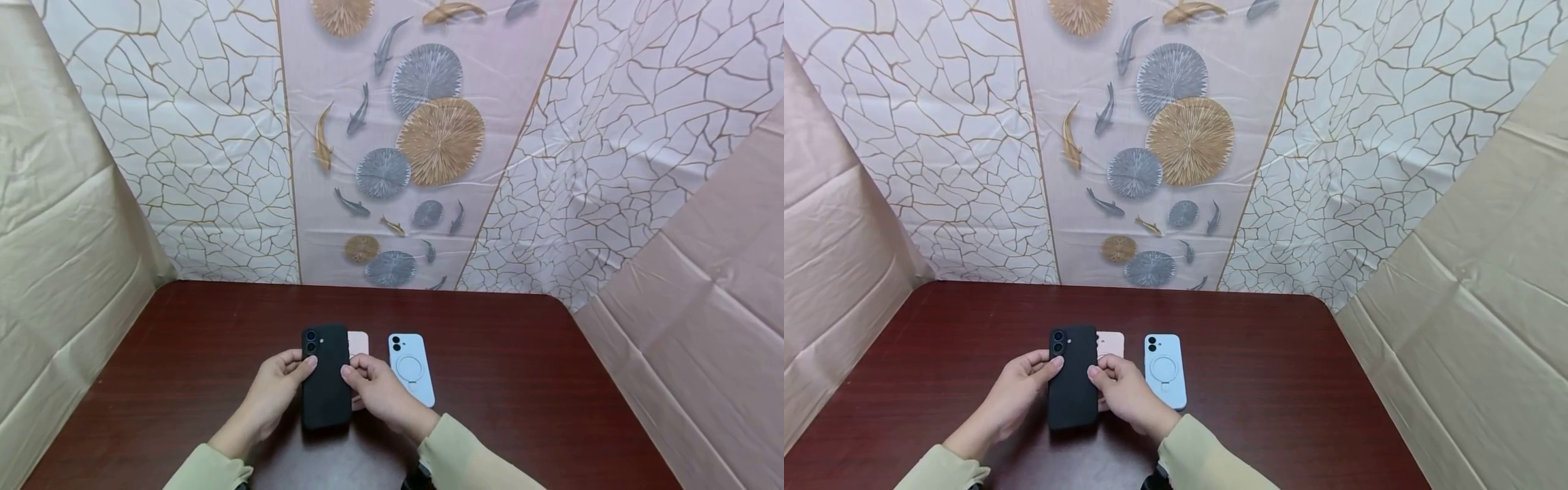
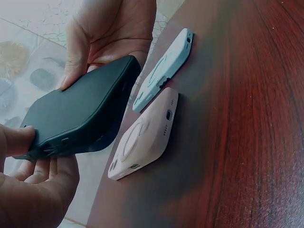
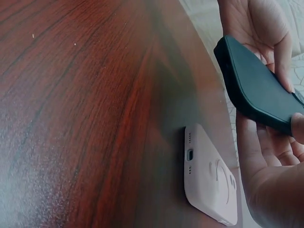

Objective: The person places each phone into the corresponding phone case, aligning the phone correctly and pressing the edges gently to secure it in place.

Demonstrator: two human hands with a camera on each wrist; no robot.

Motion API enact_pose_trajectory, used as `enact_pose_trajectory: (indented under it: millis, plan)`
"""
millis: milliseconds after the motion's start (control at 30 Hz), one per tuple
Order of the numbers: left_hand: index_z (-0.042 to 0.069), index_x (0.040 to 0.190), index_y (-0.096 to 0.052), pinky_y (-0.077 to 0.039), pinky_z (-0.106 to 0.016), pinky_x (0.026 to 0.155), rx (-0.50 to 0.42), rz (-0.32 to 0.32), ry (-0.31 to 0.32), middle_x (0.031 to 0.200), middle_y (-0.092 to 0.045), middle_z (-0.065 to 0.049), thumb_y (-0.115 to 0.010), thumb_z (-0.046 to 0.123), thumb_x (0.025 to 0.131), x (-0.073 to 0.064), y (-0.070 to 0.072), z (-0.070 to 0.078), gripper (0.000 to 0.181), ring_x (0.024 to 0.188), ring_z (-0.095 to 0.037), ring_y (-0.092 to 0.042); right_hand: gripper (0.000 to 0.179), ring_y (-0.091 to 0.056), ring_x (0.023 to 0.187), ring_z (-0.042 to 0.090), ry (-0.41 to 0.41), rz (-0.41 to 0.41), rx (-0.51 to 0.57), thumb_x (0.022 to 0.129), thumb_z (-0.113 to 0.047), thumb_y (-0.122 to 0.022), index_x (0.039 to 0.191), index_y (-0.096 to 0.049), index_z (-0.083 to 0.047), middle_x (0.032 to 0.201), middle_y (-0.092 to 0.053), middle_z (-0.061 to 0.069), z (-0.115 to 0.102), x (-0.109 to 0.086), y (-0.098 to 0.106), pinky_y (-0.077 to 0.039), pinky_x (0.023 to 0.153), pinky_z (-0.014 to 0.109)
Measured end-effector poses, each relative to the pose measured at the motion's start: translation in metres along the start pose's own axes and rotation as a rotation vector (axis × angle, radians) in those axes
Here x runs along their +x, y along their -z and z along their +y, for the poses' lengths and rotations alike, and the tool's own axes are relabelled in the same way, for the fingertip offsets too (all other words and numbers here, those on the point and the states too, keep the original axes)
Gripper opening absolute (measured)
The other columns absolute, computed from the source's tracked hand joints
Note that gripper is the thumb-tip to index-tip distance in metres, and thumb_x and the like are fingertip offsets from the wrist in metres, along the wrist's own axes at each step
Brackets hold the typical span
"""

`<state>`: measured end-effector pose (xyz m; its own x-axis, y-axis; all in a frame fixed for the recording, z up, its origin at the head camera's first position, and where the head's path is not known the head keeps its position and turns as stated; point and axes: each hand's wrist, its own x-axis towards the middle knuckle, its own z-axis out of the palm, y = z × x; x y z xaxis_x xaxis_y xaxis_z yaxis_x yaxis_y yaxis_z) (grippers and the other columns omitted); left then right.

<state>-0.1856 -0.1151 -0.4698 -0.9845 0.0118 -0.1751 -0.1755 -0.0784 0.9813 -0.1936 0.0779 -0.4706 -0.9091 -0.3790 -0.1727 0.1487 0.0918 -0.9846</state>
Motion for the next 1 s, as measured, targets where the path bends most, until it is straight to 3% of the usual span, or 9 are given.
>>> enact_pose_trajectory:
  millis: [133,433,1000]
  plan:
    - [-0.005,0.117,-0.058,-0.055,-0.032,0.074,-0.027,-0.026,0.004,0.102,-0.069,-0.016,-0.062,0.017,0.096,0.001,0.000,-0.001,0.030,0.086,-0.023,-0.067,0.021,-0.066,0.071,0.019,0.001,0.015,0.007,0.101,-0.021,-0.053,0.098,-0.058,-0.001,0.089,-0.069,0.009,-0.001,-0.001,0.000,-0.057,0.065,0.038]
    - [-0.003,0.116,-0.058,-0.056,-0.036,0.074,0.014,-0.113,0.022,0.102,-0.068,-0.015,-0.062,0.021,0.096,-0.001,-0.002,-0.004,0.032,0.088,-0.025,-0.067,0.025,-0.066,0.077,0.019,0.047,0.100,0.038,0.100,-0.026,-0.054,0.100,-0.058,-0.002,0.090,-0.070,0.009,-0.002,0.002,0.005,-0.054,0.071,0.036]
    - [-0.001,0.111,-0.063,-0.056,-0.036,0.073,0.066,-0.064,0.011,0.097,-0.069,-0.013,-0.063,0.016,0.095,0.000,-0.003,-0.002,0.023,0.085,-0.024,-0.067,0.026,-0.066,0.081,0.020,0.038,0.091,0.072,0.101,-0.026,-0.053,0.102,-0.057,0.000,0.094,-0.070,0.011,-0.010,-0.001,0.004,-0.055,0.073,0.038]
